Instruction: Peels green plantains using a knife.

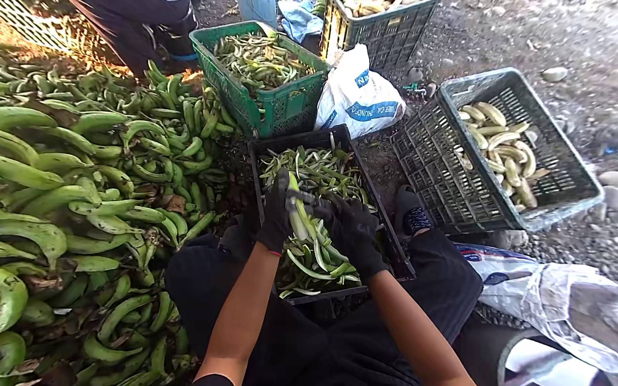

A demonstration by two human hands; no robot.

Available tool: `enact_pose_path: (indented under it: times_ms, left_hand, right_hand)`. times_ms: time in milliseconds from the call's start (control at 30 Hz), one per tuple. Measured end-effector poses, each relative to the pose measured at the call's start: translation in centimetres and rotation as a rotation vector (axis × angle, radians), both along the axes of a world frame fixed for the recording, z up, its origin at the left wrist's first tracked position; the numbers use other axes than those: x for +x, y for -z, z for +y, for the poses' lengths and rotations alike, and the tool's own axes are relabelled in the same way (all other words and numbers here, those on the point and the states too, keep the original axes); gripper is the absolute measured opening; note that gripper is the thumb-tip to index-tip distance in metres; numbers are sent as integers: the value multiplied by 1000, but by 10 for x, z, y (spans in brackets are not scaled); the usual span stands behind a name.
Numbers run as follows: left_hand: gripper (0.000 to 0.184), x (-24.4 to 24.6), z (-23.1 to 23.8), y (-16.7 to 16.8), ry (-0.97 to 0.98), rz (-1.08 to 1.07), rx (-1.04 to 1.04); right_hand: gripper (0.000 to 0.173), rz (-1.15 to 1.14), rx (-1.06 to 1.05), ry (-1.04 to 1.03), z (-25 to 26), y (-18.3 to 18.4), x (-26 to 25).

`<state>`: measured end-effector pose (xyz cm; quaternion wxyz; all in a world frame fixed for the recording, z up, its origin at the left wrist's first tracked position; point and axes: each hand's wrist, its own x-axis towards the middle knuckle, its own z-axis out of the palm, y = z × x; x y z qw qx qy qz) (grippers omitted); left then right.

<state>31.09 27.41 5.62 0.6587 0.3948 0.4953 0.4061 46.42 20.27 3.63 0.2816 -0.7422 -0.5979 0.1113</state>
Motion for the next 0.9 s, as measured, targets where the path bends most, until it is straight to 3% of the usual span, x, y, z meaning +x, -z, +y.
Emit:
enact_pose_path:
  times_ms: [33,100,167,233,333,467,600,667,767,900]
  left_hand:
    - [58,4,-5,-3,14,143,111]
    - [51,8,-10,-10,145,299,297]
    - [53,11,-11,-18,279,316,343]
    - [52,11,-9,-16,313,162,334]
    - [51,-1,1,-11,173,-159,169]
    - [43,-23,0,-3,77,-258,102]
    - [42,-24,3,-8,91,-286,-72]
    - [42,-19,1,-10,76,-197,-93]
    - [55,-10,-6,-11,56,57,57]
    - [54,7,-12,-8,-20,359,314]
  right_hand:
    - [65,111,-141,13,7,-9,1]
    - [72,345,-232,-29,20,-15,9]
    - [53,427,-236,-174,32,-13,24]
    - [50,447,-238,-214,46,-5,34]
    - [74,487,-143,-113,33,-7,32]
    - [63,119,-26,-188,8,-1,25]
    - [81,-164,318,-301,-14,13,29]
    - [77,-176,313,-267,-18,8,29]
    - [66,-114,77,-183,-13,-7,20]
    - [59,211,-192,-66,11,-17,8]
